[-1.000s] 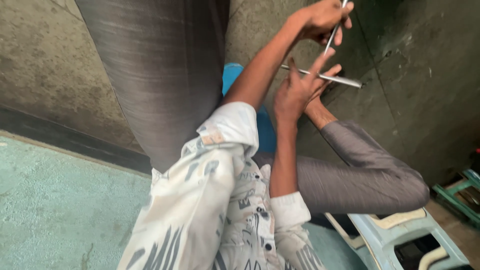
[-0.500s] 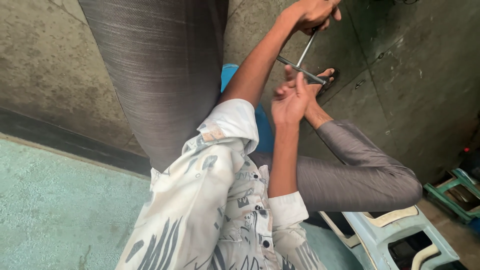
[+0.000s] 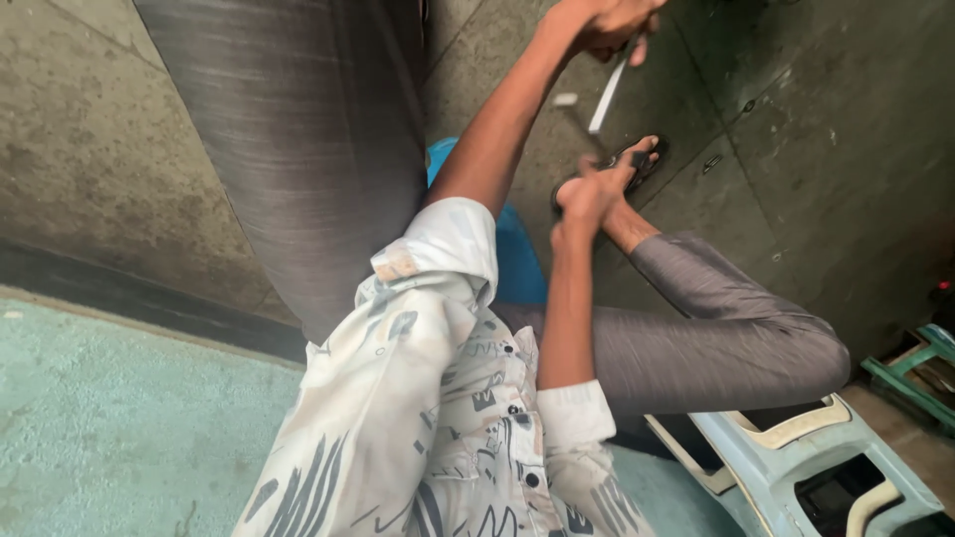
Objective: Disassembling or repairing a motorcycle engine block using mechanical tools.
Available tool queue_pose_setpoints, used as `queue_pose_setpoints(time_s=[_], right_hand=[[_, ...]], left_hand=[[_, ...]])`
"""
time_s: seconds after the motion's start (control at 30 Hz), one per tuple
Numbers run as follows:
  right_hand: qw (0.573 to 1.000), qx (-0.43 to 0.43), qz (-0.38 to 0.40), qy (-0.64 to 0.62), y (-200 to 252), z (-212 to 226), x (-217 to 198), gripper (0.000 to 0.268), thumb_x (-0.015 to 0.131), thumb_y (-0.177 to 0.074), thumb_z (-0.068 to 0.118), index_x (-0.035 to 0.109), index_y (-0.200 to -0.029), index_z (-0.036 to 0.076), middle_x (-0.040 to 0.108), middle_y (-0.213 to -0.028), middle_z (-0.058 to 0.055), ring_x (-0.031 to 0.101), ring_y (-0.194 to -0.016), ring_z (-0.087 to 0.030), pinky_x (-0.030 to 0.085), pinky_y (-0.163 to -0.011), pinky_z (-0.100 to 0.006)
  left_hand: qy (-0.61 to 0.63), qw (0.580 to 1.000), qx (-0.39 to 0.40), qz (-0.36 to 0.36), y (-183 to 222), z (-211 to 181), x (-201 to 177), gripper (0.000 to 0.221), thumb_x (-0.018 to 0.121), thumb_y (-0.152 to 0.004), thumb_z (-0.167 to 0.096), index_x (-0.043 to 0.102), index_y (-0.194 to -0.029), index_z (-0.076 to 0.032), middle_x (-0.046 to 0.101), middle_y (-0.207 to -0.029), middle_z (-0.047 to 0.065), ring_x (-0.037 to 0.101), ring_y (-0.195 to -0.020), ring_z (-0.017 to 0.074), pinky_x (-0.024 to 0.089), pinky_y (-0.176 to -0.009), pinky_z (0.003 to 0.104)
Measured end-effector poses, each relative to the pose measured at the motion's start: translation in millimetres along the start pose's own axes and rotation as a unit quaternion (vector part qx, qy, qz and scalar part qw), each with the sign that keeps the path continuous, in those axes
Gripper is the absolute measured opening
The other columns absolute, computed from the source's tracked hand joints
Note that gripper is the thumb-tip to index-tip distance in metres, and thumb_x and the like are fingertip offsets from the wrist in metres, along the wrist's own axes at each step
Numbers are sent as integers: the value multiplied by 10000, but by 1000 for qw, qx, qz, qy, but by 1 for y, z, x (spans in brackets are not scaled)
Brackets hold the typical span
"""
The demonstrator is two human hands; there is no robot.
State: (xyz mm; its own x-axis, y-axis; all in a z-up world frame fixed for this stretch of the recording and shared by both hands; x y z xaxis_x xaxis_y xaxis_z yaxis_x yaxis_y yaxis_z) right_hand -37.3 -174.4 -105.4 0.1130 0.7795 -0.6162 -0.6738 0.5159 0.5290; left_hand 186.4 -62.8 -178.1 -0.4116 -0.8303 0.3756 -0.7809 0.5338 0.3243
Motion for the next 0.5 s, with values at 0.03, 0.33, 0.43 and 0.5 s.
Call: queue_pose_setpoints(time_s=[0.03, 0.33, 0.43, 0.5], right_hand=[[997, 17, 4, -82, 5, 10, -4, 688, 569, -1001, 235, 300, -1597, 22, 553, -1163, -93, 515, -943, -209, 466, -789, -345], [928, -340, -46, -143, 88, 127, -4, 356, 577, -1122, 149, 392, -1391, 9, 509, -928, -44, 498, -865, -148, 330, -837, -342], [945, -58, 37, -319, 69, 50, 23, 267, 602, -1069, 271, 517, -1143, 29, 454, -700, -2, 394, -496, -99, 335, -435, -267], [924, 24, 95, -370, 77, 62, 36, 278, 583, -1061, 325, 545, -1112, 55, 447, -665, 8, 381, -476, -96, 328, -420, -260]], left_hand=[[-41, 999, 1, 2, 3, -2, -4, 517, 294, -1093, -415, 656, -1196, -61, 702, -680, -12, 493, -434, 99, 434, -421, 296], [65, 997, 20, -21, 23, -14, -2, 532, 324, -1123, -406, 701, -1109, -30, 656, -642, 25, 539, -508, 134, 488, -509, 302], [96, 995, -15, 14, 10, -3, -5, 503, 326, -1107, -376, 683, -1075, -23, 641, -608, 50, 532, -463, 158, 472, -474, 326], [124, 992, -25, 9, 17, -14, -3, 473, 351, -1098, -367, 686, -1085, -33, 659, -615, 66, 521, -458, 155, 449, -459, 326]])
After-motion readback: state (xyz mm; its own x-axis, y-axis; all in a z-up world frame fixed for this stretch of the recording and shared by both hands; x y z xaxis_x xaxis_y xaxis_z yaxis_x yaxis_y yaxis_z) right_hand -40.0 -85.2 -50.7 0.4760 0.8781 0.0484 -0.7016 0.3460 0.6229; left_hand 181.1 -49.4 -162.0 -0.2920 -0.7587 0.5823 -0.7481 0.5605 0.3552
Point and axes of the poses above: each hand's wrist, its own y-axis away from the middle knuckle, its own x-axis out of the palm, z = x × y, the point moved 10 cm from there along -y, towards the middle knuckle
